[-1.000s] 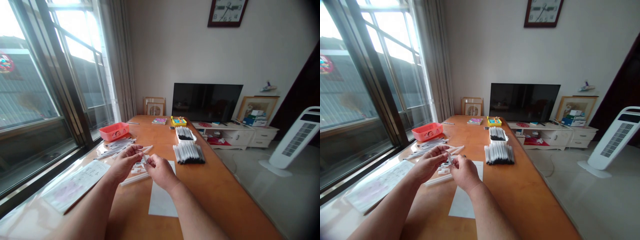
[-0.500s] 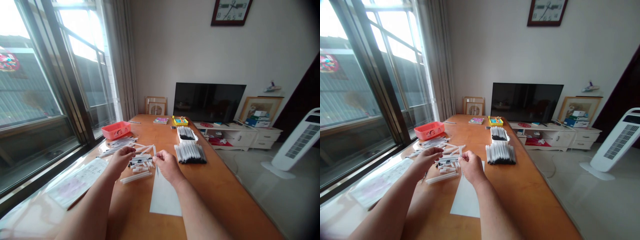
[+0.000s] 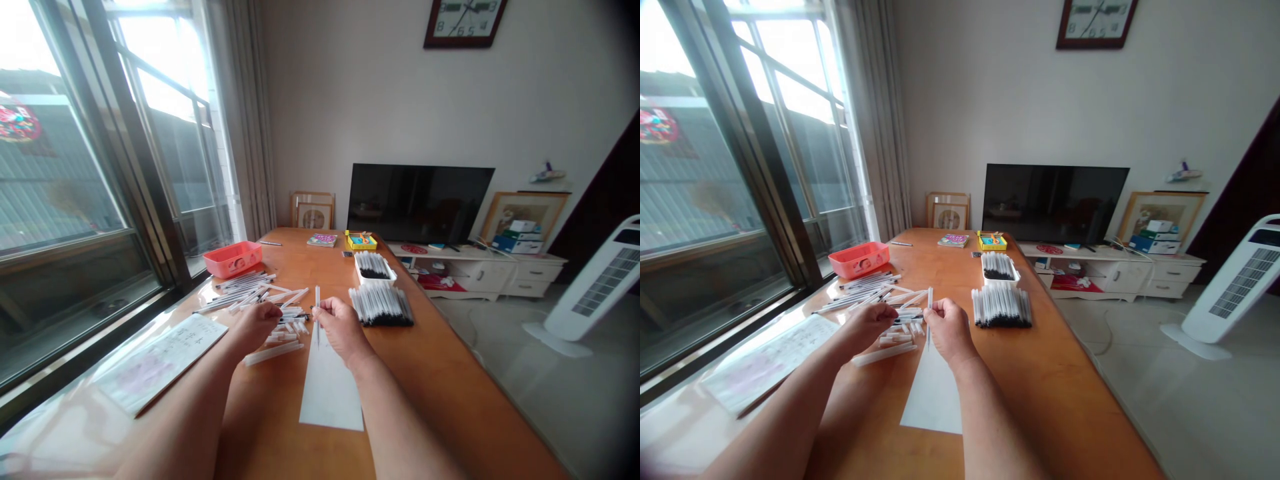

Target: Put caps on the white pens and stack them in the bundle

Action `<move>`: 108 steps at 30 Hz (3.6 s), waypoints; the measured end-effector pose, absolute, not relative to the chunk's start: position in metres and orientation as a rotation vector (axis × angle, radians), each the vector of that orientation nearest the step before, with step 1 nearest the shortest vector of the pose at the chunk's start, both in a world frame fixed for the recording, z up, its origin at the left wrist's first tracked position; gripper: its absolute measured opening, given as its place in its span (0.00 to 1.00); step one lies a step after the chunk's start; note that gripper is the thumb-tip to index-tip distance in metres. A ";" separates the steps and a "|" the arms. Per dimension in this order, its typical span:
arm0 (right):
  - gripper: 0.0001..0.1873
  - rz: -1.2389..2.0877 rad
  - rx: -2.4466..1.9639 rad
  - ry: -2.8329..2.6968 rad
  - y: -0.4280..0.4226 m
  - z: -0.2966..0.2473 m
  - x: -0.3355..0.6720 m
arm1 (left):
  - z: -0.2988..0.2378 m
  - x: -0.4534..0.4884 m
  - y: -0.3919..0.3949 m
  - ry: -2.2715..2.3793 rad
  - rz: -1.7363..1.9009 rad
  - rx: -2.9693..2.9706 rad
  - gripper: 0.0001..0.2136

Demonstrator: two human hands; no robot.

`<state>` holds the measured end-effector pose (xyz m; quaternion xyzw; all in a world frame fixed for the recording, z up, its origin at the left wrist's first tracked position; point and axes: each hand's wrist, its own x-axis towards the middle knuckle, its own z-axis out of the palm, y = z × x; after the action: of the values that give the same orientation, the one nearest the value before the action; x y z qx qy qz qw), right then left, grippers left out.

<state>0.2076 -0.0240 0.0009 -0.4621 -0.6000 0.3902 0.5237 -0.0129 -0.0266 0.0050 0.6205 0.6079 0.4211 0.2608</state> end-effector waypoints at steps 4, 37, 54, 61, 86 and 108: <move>0.11 0.929 -1.111 -1.418 -0.023 0.001 0.208 | -0.002 -0.010 -0.023 1.632 1.093 1.743 0.05; 0.15 0.931 -1.171 -1.479 -0.020 -0.002 0.210 | -0.010 -0.005 -0.021 1.802 0.672 2.355 0.08; 0.13 0.909 -1.164 -1.481 -0.019 -0.001 0.212 | -0.013 -0.037 -0.006 2.068 0.643 2.213 0.12; 0.13 0.897 -1.173 -1.482 -0.018 -0.004 0.211 | -0.011 -0.027 -0.008 2.090 0.548 2.243 0.14; 0.12 0.913 -1.141 -1.471 -0.021 0.000 0.213 | -0.016 -0.034 -0.004 2.087 0.583 2.232 0.13; 0.13 0.928 -1.154 -1.473 -0.022 0.001 0.213 | -0.014 -0.035 0.000 2.125 0.587 2.188 0.08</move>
<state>0.2128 -0.0221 0.0009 -0.4776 -0.6098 0.3842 0.5025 -0.0351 -0.0003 -0.0136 0.7043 0.6841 0.1888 0.0177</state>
